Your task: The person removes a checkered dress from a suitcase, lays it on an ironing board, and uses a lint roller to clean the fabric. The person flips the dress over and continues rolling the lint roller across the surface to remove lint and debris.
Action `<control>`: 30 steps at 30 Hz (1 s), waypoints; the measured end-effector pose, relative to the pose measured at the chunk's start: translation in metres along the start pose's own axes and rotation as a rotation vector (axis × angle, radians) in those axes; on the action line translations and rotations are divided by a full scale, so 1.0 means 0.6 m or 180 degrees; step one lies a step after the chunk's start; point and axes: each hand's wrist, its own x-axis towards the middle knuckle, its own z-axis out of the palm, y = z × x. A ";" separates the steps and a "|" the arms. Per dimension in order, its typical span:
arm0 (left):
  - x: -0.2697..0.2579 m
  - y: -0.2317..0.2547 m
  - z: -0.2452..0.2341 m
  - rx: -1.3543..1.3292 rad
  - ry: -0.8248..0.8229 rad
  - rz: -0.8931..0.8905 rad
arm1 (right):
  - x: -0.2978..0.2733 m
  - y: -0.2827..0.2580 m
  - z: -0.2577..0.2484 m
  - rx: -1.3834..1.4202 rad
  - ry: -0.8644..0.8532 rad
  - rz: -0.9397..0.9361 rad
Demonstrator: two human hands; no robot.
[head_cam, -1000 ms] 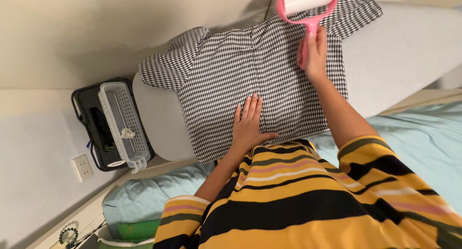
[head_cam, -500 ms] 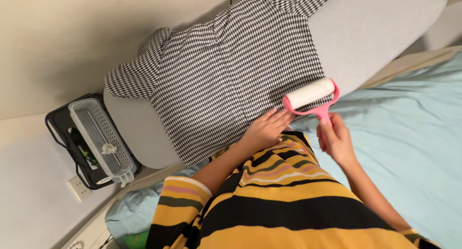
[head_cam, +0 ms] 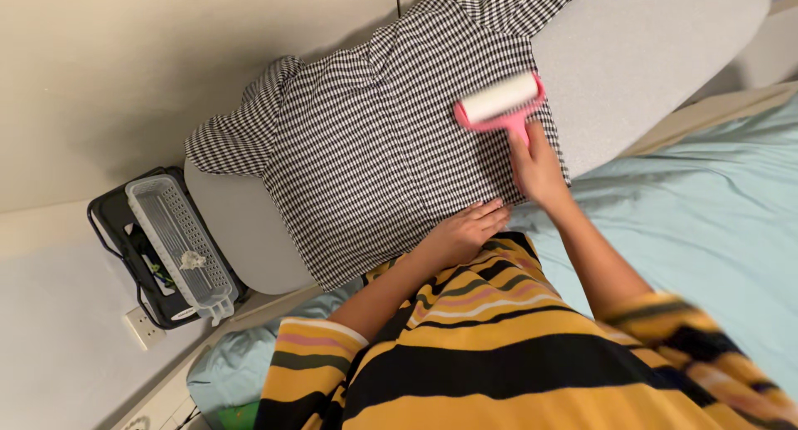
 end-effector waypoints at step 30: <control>0.115 0.046 0.034 0.1739 -0.0409 0.0010 | -0.215 0.068 -0.174 0.0659 0.0441 0.0862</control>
